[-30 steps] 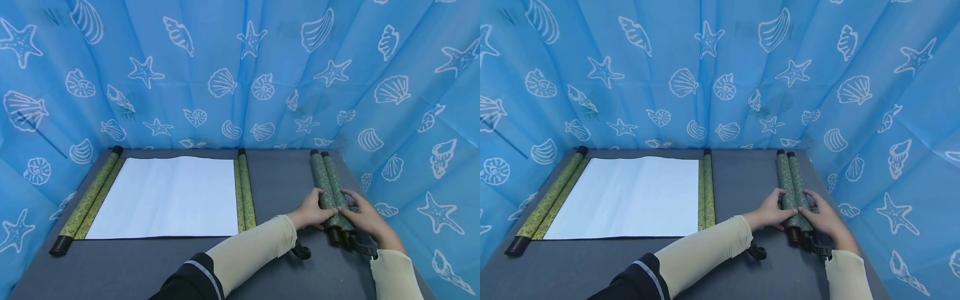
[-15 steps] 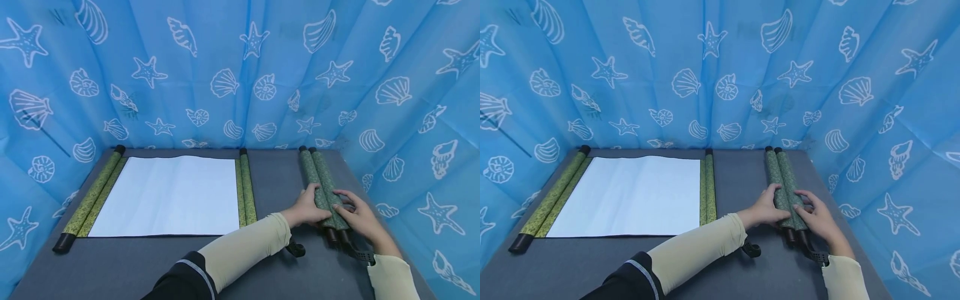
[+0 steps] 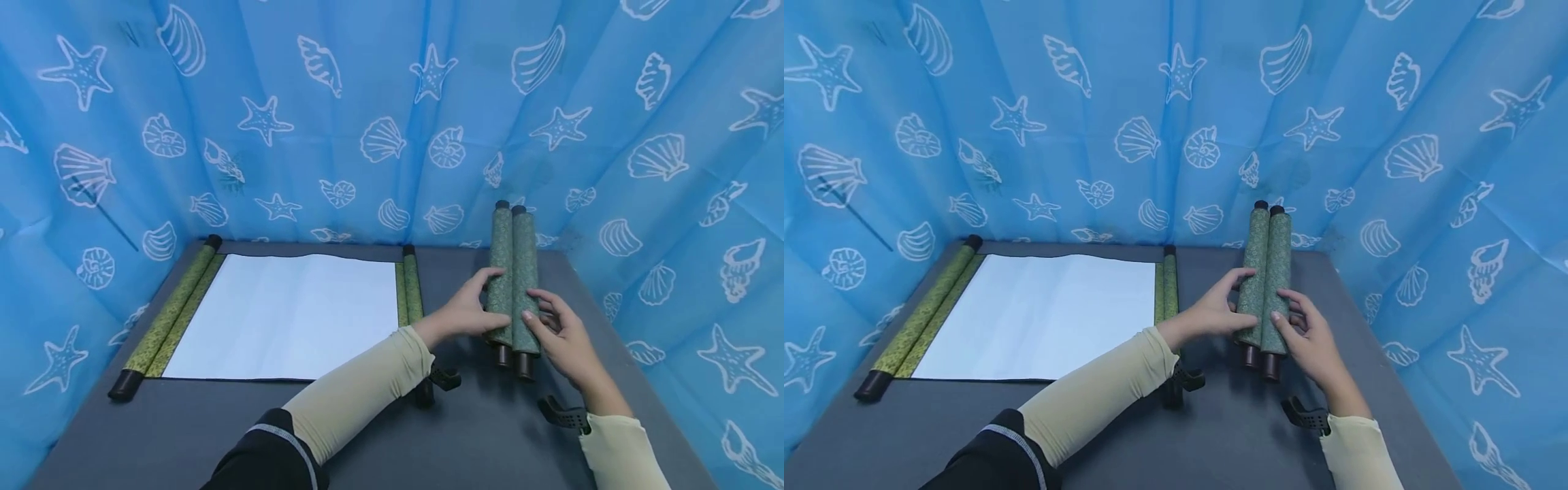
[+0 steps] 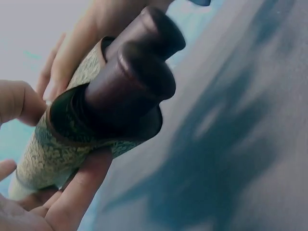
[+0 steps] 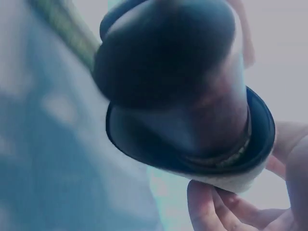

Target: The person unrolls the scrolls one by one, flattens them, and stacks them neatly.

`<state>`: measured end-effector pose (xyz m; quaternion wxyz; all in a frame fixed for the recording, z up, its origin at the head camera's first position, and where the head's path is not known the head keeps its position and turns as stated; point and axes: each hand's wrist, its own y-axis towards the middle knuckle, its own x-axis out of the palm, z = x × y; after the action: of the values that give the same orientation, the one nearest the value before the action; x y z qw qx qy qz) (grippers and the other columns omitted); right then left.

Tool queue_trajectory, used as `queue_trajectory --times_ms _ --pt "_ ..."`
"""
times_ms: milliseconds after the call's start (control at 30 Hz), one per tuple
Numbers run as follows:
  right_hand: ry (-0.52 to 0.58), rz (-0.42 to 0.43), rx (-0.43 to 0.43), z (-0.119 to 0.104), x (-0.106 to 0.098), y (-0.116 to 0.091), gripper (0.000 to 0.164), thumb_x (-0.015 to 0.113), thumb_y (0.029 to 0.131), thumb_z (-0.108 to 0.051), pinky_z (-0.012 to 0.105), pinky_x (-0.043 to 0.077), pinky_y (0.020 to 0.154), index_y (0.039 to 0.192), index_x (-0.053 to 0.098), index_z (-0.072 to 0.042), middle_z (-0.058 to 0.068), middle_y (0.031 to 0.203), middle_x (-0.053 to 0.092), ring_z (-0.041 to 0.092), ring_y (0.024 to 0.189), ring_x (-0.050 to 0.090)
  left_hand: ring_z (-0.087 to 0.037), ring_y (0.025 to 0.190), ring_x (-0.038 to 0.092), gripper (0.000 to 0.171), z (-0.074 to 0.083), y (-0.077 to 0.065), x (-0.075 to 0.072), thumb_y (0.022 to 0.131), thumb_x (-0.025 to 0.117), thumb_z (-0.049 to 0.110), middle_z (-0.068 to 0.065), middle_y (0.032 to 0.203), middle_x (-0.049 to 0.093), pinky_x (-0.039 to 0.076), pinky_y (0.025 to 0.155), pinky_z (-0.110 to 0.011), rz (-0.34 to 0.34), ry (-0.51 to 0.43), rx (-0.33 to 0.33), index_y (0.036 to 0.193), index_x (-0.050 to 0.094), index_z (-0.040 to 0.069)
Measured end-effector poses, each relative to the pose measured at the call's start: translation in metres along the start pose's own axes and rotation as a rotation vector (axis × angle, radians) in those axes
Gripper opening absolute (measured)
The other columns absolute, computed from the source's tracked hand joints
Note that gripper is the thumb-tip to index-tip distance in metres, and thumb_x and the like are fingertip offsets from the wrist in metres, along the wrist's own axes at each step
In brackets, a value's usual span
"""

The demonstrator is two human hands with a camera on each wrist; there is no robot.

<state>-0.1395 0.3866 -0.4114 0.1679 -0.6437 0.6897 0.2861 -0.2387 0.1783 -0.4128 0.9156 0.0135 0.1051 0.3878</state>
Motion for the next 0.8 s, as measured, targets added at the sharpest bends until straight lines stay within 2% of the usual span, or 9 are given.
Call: queue_trajectory --times_ms 67,133,233,367,467,567,633,700,800 --pt "0.024 -0.007 -0.021 -0.01 0.008 0.005 0.056 0.053 0.113 -0.027 0.051 0.057 0.101 0.165 0.037 -0.012 0.029 0.165 0.035 0.058 0.145 0.044 -0.021 0.086 0.067 0.085 0.004 -0.01 -0.016 0.096 0.073 0.012 -0.016 0.144 0.045 0.06 0.065 -0.033 0.0 -0.041 0.012 0.167 0.029 0.022" --pt "0.07 -0.022 -0.039 -0.021 0.017 0.01 0.057 0.053 0.113 -0.025 0.033 0.06 0.094 0.166 0.035 -0.013 0.029 0.164 0.035 0.054 0.144 0.048 -0.022 0.079 0.068 0.086 0.008 -0.021 -0.032 0.096 0.073 0.011 -0.016 0.147 0.042 0.061 0.06 -0.036 0.005 -0.074 0.017 0.168 0.028 0.025" --pt "0.193 -0.065 -0.05 -0.035 0.031 0.017 0.058 0.053 0.113 -0.022 0.019 0.058 0.085 0.167 0.032 -0.016 0.029 0.157 0.038 0.033 0.136 0.061 -0.02 0.08 0.067 0.085 0.012 -0.039 -0.055 0.096 0.072 0.011 -0.015 0.153 0.038 0.06 0.06 -0.038 0.025 -0.097 0.025 0.167 0.03 0.032" --pt "0.367 -0.14 -0.056 -0.05 0.051 0.027 0.061 0.052 0.112 -0.01 0.025 0.062 0.083 0.168 0.03 -0.017 0.03 0.15 0.039 0.004 0.118 0.067 -0.019 0.065 0.05 0.083 0.014 -0.064 -0.081 0.098 0.069 0.009 -0.01 0.159 0.035 0.05 0.058 -0.036 0.047 -0.082 0.049 0.165 0.031 0.037" --pt "0.44 -0.199 -0.056 -0.059 0.068 0.035 0.066 0.049 0.109 -0.001 0.028 0.061 0.083 0.169 0.029 -0.021 0.03 0.158 0.036 0.002 0.119 0.065 -0.02 0.063 0.04 0.082 0.013 -0.083 -0.097 0.097 0.068 0.009 -0.007 0.162 0.032 0.045 0.057 -0.035 0.063 -0.064 0.075 0.165 0.032 0.039" --pt "0.488 -0.259 -0.045 -0.068 0.085 0.043 0.071 0.045 0.105 0.003 0.029 0.06 0.084 0.169 0.03 -0.022 0.026 0.164 0.032 0.007 0.124 0.061 -0.02 0.08 0.057 0.083 0.013 -0.1 -0.111 0.095 0.068 0.009 -0.007 0.163 0.03 0.049 0.061 -0.035 0.067 -0.081 0.09 0.164 0.033 0.04" --pt "0.541 -0.278 -0.036 -0.074 0.098 0.049 0.069 0.044 0.102 0.004 0.03 0.059 0.081 0.166 0.035 -0.02 0.022 0.163 0.034 0.011 0.121 0.059 -0.022 0.098 0.065 0.083 0.012 -0.111 -0.12 0.094 0.067 0.008 -0.008 0.164 0.031 0.052 0.065 -0.036 0.073 -0.091 0.099 0.163 0.033 0.039" --pt "0.593 -0.279 -0.033 -0.079 0.109 0.053 0.06 0.047 0.104 0.001 0.03 0.06 0.079 0.161 0.04 -0.016 0.019 0.156 0.04 0.014 0.117 0.059 -0.026 0.115 0.067 0.084 0.011 -0.122 -0.129 0.094 0.067 0.008 -0.009 0.164 0.031 0.057 0.072 -0.039 0.082 -0.1 0.106 0.164 0.032 0.038" --pt "0.634 -0.253 -0.05 -0.087 0.126 0.059 0.048 0.055 0.108 -0.005 0.03 0.061 0.077 0.154 0.044 -0.011 0.014 0.142 0.049 0.015 0.108 0.063 -0.031 0.123 0.065 0.085 0.009 -0.137 -0.143 0.093 0.066 0.006 -0.011 0.162 0.034 0.061 0.08 -0.043 0.111 -0.13 0.11 0.164 0.031 0.036"
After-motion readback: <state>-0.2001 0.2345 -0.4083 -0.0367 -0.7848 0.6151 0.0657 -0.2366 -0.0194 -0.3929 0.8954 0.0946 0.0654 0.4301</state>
